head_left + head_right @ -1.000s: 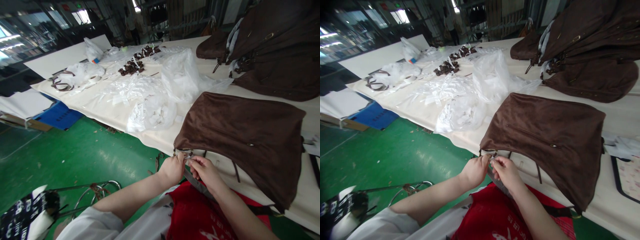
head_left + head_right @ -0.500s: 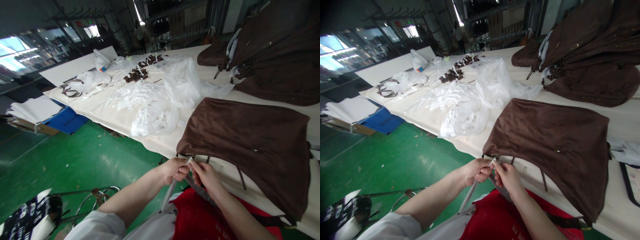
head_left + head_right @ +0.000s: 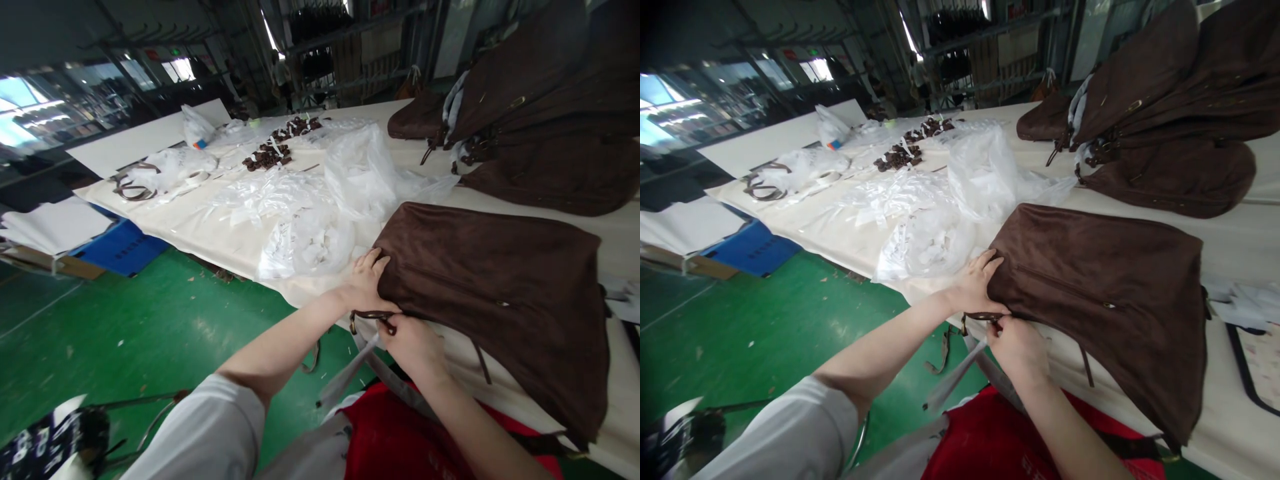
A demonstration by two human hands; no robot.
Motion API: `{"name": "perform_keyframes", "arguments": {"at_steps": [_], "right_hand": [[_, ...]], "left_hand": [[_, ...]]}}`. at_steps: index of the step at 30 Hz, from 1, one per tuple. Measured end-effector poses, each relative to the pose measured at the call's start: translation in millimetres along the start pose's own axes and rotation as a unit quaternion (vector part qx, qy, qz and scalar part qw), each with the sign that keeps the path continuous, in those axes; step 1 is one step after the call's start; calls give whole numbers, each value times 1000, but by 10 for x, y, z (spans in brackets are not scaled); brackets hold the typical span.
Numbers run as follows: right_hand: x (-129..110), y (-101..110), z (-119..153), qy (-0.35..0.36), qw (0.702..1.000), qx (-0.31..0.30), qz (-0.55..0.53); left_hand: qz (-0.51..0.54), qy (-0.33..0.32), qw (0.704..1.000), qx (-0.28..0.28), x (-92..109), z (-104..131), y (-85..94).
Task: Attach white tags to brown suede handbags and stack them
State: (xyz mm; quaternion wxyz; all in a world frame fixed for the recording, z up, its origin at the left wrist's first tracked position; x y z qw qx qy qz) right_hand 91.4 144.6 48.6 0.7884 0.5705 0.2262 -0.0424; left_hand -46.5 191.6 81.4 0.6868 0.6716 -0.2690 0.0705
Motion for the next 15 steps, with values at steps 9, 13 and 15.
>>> {"name": "perform_keyframes", "arguments": {"at_steps": [9,13,15], "right_hand": [[-78,-175,40,31,999,21,4],[-175,-158,28,47,999,21,-1],[-158,-121,29,56,998,18,-2]], "left_hand": [[32,45,998,-32,-123,-134,-388],[19,49,997,-61,-117,-191,-406],[8,50,997,-63,-116,-206,-383]]}}
Point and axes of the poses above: each hand's wrist, its own z-axis away from the middle knuckle, its own y-axis out of the back of the hand, x = y × z, the point moved 4 cm from there along -z, towards the middle knuckle, and after that the axes turned 3 degrees about -y, right-handed, at the moved point
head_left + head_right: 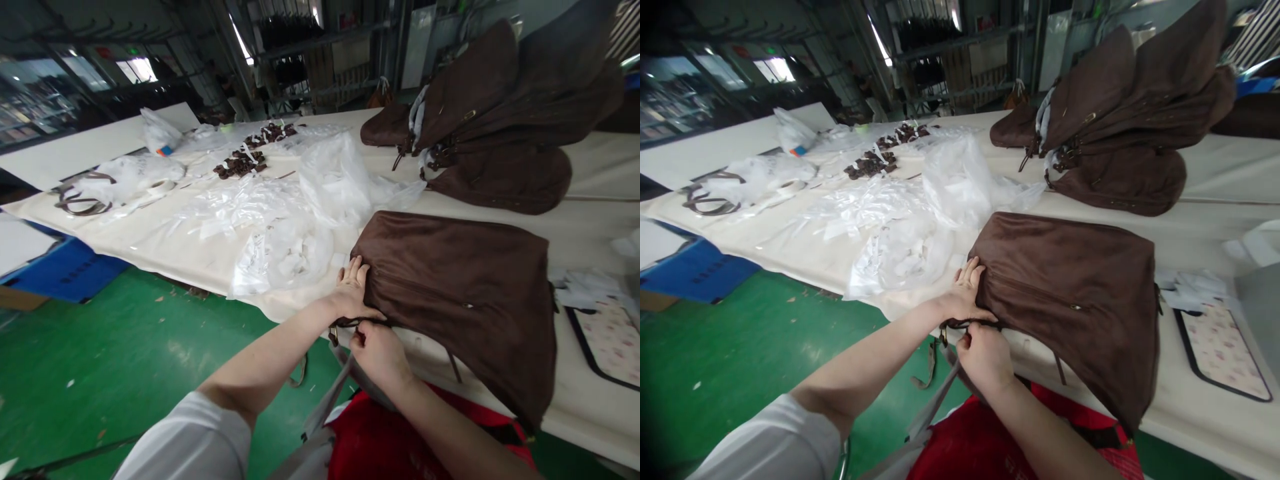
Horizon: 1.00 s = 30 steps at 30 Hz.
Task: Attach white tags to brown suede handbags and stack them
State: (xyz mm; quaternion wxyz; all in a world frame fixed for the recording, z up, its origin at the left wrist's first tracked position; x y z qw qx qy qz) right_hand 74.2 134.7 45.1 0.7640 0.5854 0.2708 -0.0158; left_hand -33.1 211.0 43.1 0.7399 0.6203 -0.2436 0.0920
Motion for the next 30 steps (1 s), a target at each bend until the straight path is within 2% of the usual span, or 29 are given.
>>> {"name": "perform_keyframes", "arguments": {"at_steps": [7,11,15,20,23,27,28,30], "right_hand": [[153,138,133,7,999,17,43],[67,90,151,3,999,18,29],[-13,-25,90,7,999,33,28],[75,-91,143,36,998,55,12],[239,80,230,44,995,93,17],[494,480,270,17,985,154,73],[552,552,270,5,985,155,82],[646,618,277,-19,986,138,87]], "left_hand": [[-44,4,996,-72,57,15,59],[-45,39,997,-46,107,69,25],[-24,41,999,-8,113,140,-33],[-45,38,998,-11,117,143,-10],[-76,1,997,15,239,80,113],[-65,-100,988,98,535,-53,301],[-49,-128,986,97,600,-78,313],[-17,-171,984,53,674,-96,284]]}}
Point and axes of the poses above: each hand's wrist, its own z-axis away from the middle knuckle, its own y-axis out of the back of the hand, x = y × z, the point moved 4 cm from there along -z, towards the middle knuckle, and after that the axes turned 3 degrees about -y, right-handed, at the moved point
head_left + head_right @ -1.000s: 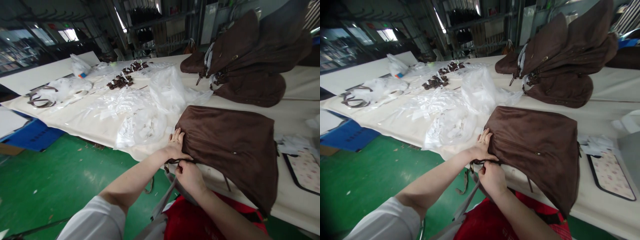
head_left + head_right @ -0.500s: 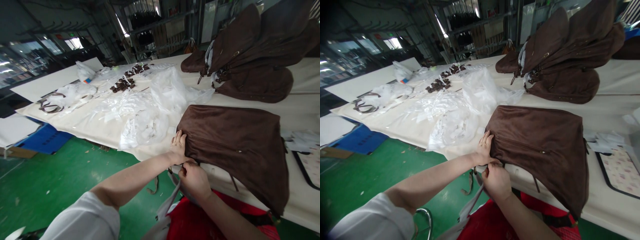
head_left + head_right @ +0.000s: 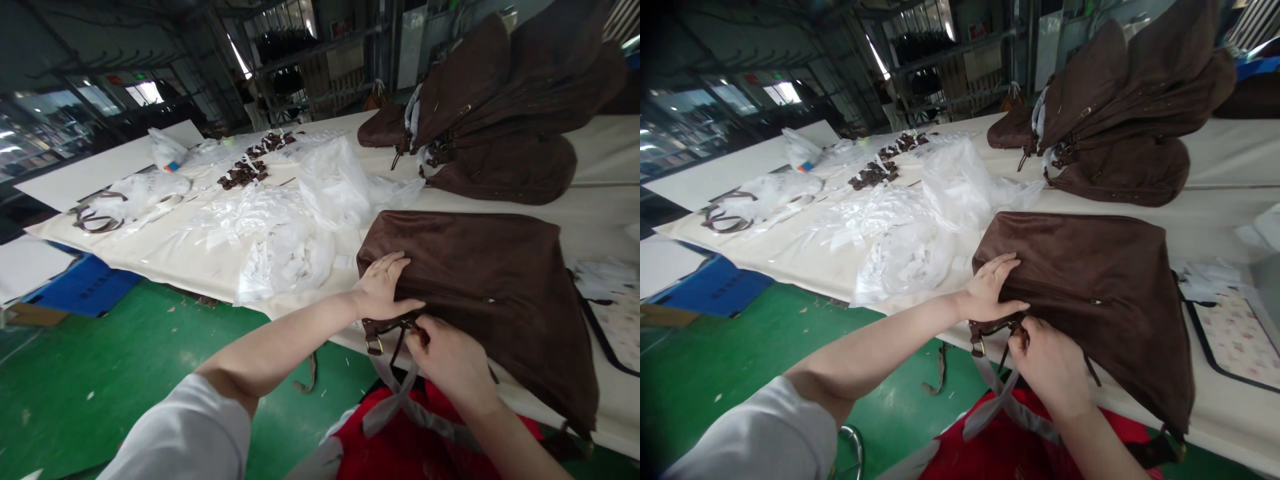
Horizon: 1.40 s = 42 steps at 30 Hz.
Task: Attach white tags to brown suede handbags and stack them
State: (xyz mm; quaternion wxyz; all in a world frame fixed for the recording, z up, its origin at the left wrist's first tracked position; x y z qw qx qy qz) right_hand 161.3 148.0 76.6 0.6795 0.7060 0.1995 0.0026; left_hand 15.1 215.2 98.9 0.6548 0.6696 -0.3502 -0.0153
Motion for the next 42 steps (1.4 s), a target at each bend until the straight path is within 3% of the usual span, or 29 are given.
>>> {"name": "perform_keyframes", "arguments": {"at_steps": [4,7,12,17,21,24,28,36,42], "right_hand": [[-37,-130,91,43,997,-58,-31],[-156,-272,161,79,994,-62,-35],[-159,-307,191,35,999,-38,15],[-77,-226,236,13,999,-47,7],[-42,-305,253,-43,994,-82,-56],[-72,-382,256,-60,991,-88,-84],[-219,-399,273,-31,996,-77,-35],[-611,-463,317,53,994,-97,7],[-504,-459,356,89,991,-100,8]], "left_hand": [[5,-22,992,-121,-78,137,-120],[-51,-26,983,-175,-226,304,-195],[-110,-6,973,-201,-364,447,-296],[-80,-12,970,-227,-293,370,-226],[-52,50,980,-186,-131,181,-147],[-93,90,982,-134,-14,82,-217],[-117,103,981,-117,31,92,-345],[-122,107,980,-118,-2,124,-388],[-78,83,985,-132,-77,137,-406]]}}
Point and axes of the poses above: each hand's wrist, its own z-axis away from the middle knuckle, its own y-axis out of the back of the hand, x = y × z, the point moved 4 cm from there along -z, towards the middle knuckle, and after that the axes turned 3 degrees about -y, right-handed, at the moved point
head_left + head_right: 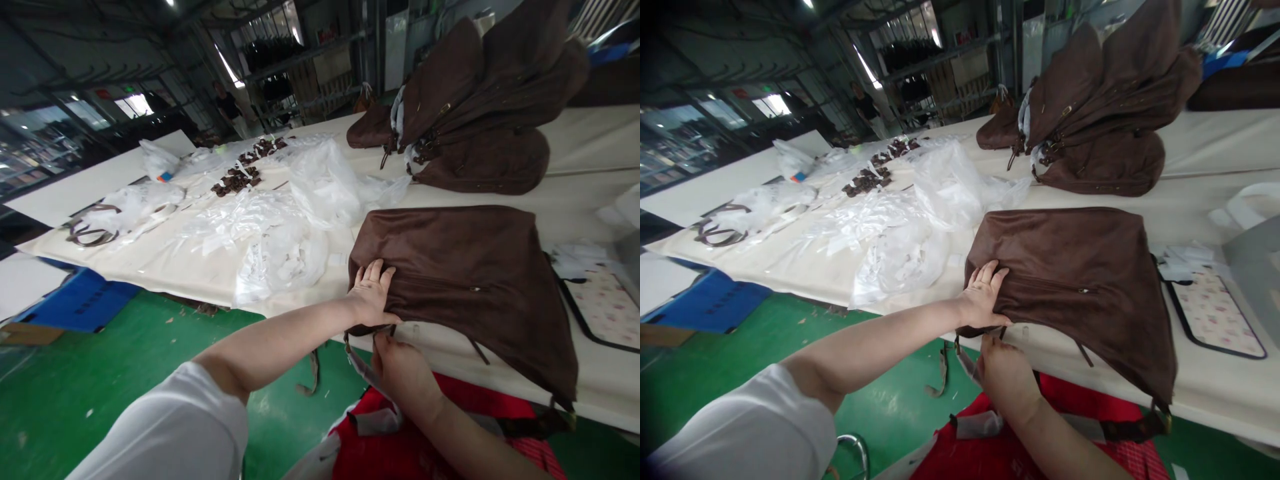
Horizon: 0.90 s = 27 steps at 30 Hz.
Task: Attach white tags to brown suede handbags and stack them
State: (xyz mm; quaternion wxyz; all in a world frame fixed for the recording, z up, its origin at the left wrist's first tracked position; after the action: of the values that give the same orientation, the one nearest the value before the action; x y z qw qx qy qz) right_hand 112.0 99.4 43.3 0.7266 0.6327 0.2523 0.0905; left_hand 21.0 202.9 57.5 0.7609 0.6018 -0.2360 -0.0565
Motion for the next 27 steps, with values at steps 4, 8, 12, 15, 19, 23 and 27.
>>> {"name": "perform_keyframes", "arguments": {"at_steps": [4,8,12,15,19,23,27], "right_hand": [[170,28,58,4,1000,18,-2],[185,-7,49,7,1000,15,-5],[142,-70,20,0,1000,-6,-12],[152,-93,19,-4,1000,-16,-16],[186,-109,26,-14,1000,-15,-13],[172,-132,16,-16,1000,-9,-18],[110,-152,-13,-7,1000,-3,-20]], "left_hand": [[69,-94,991,-64,-197,124,111],[94,-113,983,-110,-391,281,215],[87,-87,986,-112,-416,353,189],[75,-78,988,-112,-383,351,139],[62,-71,992,-81,-369,332,106],[45,-65,995,-54,-346,363,50],[34,-48,998,-33,-301,435,-28]]}}
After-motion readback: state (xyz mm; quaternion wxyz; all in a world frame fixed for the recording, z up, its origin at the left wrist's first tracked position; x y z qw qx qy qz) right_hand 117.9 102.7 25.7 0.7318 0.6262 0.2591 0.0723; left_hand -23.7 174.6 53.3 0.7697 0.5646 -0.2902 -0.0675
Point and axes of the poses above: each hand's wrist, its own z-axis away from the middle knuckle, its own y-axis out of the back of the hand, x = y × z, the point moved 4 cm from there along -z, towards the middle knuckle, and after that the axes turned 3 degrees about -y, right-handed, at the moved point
